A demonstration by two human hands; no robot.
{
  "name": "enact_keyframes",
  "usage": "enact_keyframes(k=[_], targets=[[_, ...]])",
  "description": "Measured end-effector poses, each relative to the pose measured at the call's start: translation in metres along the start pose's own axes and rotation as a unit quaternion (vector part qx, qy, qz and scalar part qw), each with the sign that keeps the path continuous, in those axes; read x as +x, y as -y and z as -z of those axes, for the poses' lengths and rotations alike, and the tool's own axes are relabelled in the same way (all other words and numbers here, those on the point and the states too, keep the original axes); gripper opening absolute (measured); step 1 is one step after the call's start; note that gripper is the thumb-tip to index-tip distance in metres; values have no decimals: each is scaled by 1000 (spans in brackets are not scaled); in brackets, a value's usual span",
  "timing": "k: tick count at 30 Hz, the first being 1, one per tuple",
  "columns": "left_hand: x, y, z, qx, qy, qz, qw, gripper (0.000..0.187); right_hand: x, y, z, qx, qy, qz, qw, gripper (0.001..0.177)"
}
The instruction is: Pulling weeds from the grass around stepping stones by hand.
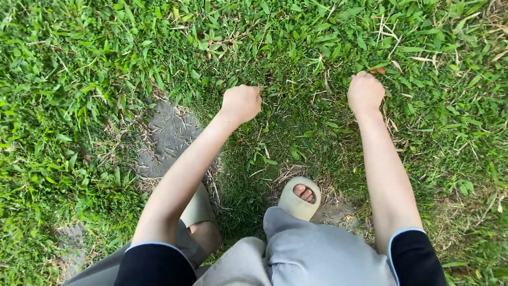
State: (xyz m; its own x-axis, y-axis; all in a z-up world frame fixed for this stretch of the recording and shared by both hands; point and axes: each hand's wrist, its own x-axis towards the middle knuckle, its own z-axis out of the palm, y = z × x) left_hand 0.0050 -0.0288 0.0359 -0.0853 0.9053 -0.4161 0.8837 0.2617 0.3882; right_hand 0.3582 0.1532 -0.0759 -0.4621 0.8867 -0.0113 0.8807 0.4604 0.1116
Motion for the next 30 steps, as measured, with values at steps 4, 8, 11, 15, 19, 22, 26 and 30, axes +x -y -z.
enact_keyframes(k=[4,8,11,15,19,22,26,30], targets=[[-1,14,10,-29,45,19,998,30,-9,17,29,22,100,4,995,37],[6,22,22,-35,51,5,998,33,-51,58,50,136,94,6,986,37],[5,26,29,-42,62,-10,997,32,-62,92,69,175,110,34,978,37],[2,23,38,-43,95,1,995,32,-23,150,148,274,58,128,951,30],[-16,28,38,-38,64,-17,997,30,7,212,176,310,-50,302,900,53],[-29,43,31,-27,95,-12,995,31,-5,232,138,326,-9,364,873,28],[-46,45,12,-32,118,-7,993,32,-13,237,135,327,32,390,860,11],[-60,39,37,-74,156,-45,984,36,-36,223,161,303,65,423,852,10]])
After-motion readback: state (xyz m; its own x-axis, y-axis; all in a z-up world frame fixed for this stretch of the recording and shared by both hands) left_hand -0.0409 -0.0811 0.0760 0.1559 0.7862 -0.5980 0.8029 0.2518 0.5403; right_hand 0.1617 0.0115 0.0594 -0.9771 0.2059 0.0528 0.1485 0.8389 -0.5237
